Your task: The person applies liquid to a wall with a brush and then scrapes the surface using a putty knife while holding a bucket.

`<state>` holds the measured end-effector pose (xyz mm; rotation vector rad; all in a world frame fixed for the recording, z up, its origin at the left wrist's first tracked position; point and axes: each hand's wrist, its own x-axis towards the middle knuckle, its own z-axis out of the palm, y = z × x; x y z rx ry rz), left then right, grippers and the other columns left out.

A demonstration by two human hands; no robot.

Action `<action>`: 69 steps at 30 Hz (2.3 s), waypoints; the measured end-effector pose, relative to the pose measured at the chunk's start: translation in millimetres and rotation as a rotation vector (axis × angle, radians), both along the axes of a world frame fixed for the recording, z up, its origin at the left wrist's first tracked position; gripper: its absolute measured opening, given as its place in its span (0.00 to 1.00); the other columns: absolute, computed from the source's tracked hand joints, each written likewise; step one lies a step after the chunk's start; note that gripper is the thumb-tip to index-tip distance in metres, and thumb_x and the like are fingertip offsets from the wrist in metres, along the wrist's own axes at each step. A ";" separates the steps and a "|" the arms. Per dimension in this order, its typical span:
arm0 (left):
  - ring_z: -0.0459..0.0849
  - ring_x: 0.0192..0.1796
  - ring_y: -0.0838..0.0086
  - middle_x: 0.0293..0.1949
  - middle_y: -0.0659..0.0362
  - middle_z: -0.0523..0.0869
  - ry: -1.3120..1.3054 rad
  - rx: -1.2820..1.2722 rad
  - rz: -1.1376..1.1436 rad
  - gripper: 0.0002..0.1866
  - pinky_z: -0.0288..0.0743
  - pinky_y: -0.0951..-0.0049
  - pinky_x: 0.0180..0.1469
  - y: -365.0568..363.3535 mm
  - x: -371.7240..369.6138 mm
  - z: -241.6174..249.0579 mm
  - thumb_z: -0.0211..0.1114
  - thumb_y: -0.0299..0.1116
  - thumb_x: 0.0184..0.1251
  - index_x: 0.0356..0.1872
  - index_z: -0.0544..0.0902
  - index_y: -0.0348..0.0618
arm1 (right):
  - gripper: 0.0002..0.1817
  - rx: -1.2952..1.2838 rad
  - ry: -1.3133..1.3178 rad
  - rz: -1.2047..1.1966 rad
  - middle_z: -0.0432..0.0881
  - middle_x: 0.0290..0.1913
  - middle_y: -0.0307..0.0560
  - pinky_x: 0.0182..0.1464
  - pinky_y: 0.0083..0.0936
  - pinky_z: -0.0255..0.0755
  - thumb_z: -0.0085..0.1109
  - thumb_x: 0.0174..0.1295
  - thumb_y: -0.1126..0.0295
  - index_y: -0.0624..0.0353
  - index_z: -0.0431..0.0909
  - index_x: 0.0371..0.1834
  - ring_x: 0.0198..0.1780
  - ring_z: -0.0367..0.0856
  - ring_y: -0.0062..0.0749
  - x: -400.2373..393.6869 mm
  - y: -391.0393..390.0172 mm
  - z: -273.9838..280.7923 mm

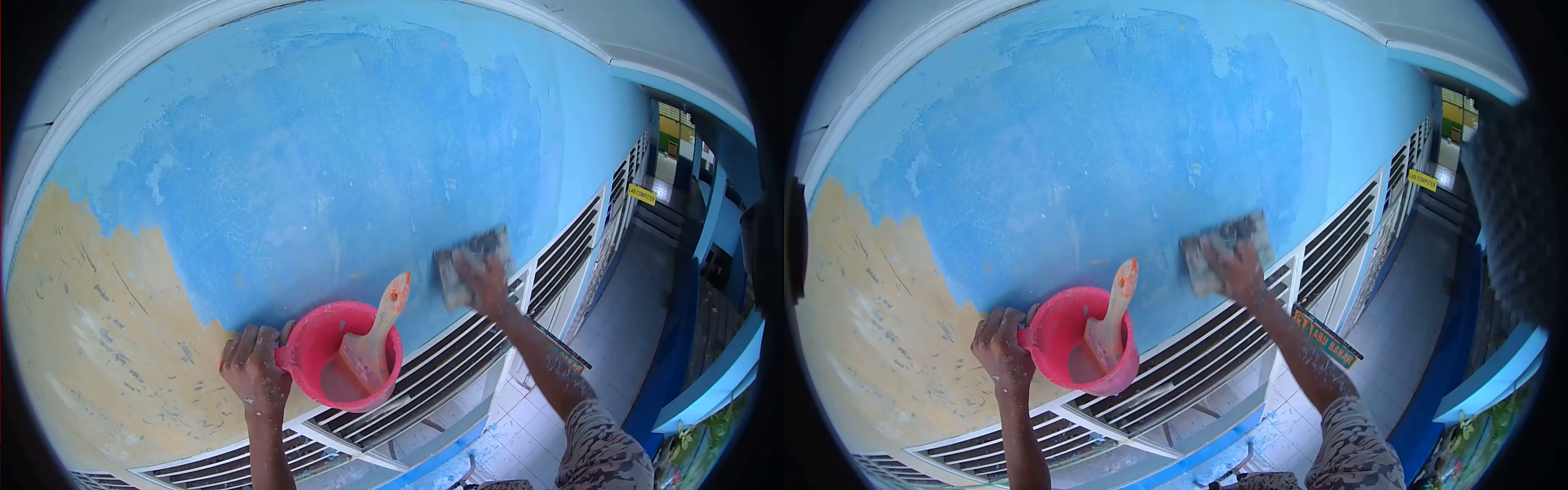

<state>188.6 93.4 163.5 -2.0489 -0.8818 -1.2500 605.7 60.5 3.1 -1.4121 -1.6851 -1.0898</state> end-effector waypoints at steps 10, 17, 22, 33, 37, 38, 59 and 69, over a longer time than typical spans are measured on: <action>0.82 0.26 0.61 0.21 0.59 0.79 -0.044 -0.060 0.013 0.13 0.72 0.64 0.29 2.1 21.7 2.9 0.74 0.37 0.59 0.21 0.81 0.45 | 0.53 0.346 -0.165 0.072 0.77 0.68 0.46 0.72 0.46 0.67 0.72 0.36 0.78 0.40 0.71 0.76 0.68 0.74 0.48 38.2 28.8 339.9; 0.84 0.28 0.61 0.24 0.60 0.81 -0.012 -0.131 0.044 0.10 0.76 0.63 0.31 3.6 23.4 12.3 0.73 0.37 0.53 0.22 0.81 0.47 | 0.57 0.017 -0.140 0.041 0.77 0.69 0.37 0.66 0.42 0.70 0.79 0.25 0.72 0.36 0.74 0.73 0.58 0.77 0.46 -8.9 -1.1 180.3; 0.84 0.28 0.60 0.24 0.60 0.80 0.034 -0.101 0.044 0.11 0.76 0.63 0.30 7.5 19.2 8.1 0.73 0.39 0.54 0.22 0.81 0.47 | 0.55 0.297 -0.166 0.065 0.77 0.67 0.43 0.72 0.48 0.67 0.78 0.38 0.73 0.34 0.67 0.77 0.67 0.73 0.53 -24.2 41.3 307.7; 0.84 0.28 0.60 0.25 0.59 0.80 0.018 -0.119 0.011 0.11 0.76 0.62 0.33 4.0 16.0 4.8 0.72 0.40 0.58 0.24 0.82 0.46 | 0.57 0.062 -0.186 0.021 0.76 0.70 0.42 0.73 0.45 0.65 0.80 0.28 0.72 0.41 0.72 0.74 0.66 0.76 0.48 -45.5 6.2 216.5; 0.83 0.28 0.60 0.24 0.59 0.79 0.020 -0.072 0.003 0.11 0.76 0.63 0.32 7.5 14.3 0.6 0.73 0.39 0.55 0.24 0.81 0.46 | 0.61 0.193 -0.195 0.117 0.75 0.71 0.39 0.71 0.45 0.67 0.82 0.28 0.71 0.36 0.68 0.77 0.66 0.74 0.50 -44.5 24.6 231.5; 0.83 0.27 0.60 0.23 0.59 0.79 0.018 -0.044 -0.012 0.12 0.76 0.63 0.30 8.3 13.1 -0.8 0.75 0.39 0.52 0.22 0.81 0.46 | 0.59 0.173 -0.173 0.027 0.76 0.69 0.42 0.71 0.45 0.67 0.81 0.30 0.72 0.36 0.69 0.77 0.67 0.74 0.51 -49.6 27.3 263.8; 0.82 0.28 0.64 0.23 0.61 0.77 0.004 -0.109 0.061 0.08 0.74 0.64 0.32 -7.4 -78.1 -53.1 0.73 0.37 0.50 0.22 0.82 0.49 | 0.55 0.415 -0.153 0.148 0.76 0.68 0.53 0.73 0.47 0.66 0.75 0.40 0.78 0.36 0.66 0.78 0.70 0.71 0.54 -154.7 61.0 367.9; 0.82 0.26 0.64 0.21 0.61 0.78 -0.057 -0.104 0.060 0.06 0.73 0.63 0.31 -24.8 -91.7 -77.0 0.71 0.33 0.45 0.20 0.81 0.48 | 0.54 0.014 -0.255 0.181 0.78 0.59 0.43 0.61 0.42 0.73 0.76 0.40 0.74 0.53 0.64 0.79 0.55 0.77 0.44 -192.3 9.2 227.9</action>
